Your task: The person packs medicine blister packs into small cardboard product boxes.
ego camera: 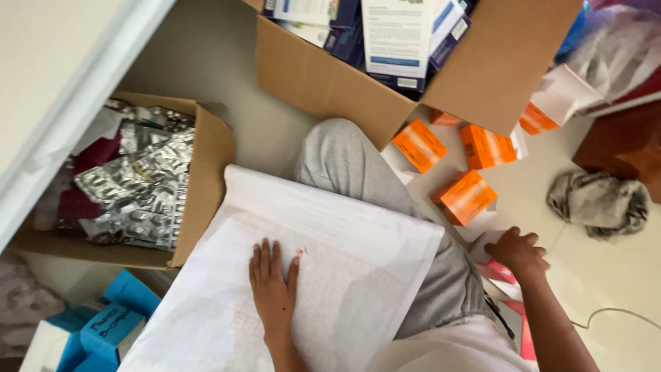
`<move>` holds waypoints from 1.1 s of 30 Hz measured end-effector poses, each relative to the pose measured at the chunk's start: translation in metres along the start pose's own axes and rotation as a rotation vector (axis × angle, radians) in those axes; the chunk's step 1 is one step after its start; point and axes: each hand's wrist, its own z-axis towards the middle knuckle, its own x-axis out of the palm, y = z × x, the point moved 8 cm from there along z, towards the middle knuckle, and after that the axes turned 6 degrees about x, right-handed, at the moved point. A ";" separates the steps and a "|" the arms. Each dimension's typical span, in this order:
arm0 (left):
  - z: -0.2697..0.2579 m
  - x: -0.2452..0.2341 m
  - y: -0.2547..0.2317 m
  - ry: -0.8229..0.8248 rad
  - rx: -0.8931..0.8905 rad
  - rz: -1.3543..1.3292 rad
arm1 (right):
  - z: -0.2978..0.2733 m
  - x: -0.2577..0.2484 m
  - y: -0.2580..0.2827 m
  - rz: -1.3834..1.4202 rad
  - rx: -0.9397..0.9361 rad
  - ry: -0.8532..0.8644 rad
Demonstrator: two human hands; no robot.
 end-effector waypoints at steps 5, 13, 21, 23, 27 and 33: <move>-0.001 0.001 0.001 0.019 -0.032 -0.038 | -0.031 -0.062 0.029 -0.192 -0.143 -0.201; -0.008 0.013 0.008 -0.009 -0.031 -0.023 | -0.204 -0.178 0.135 0.077 -0.708 -0.681; -0.010 0.018 0.011 -0.053 -0.001 -0.018 | -0.381 -0.143 0.284 0.105 -1.501 -0.443; -0.007 0.019 0.010 -0.044 -0.027 -0.041 | -0.422 -0.115 0.317 0.105 -1.702 -0.382; -0.008 0.020 0.022 -0.106 -0.098 -0.152 | -0.492 -0.081 0.349 -0.082 -1.742 -0.201; -0.031 0.004 0.068 -0.552 -0.260 -1.563 | -0.542 0.002 0.321 -0.113 -2.346 -0.656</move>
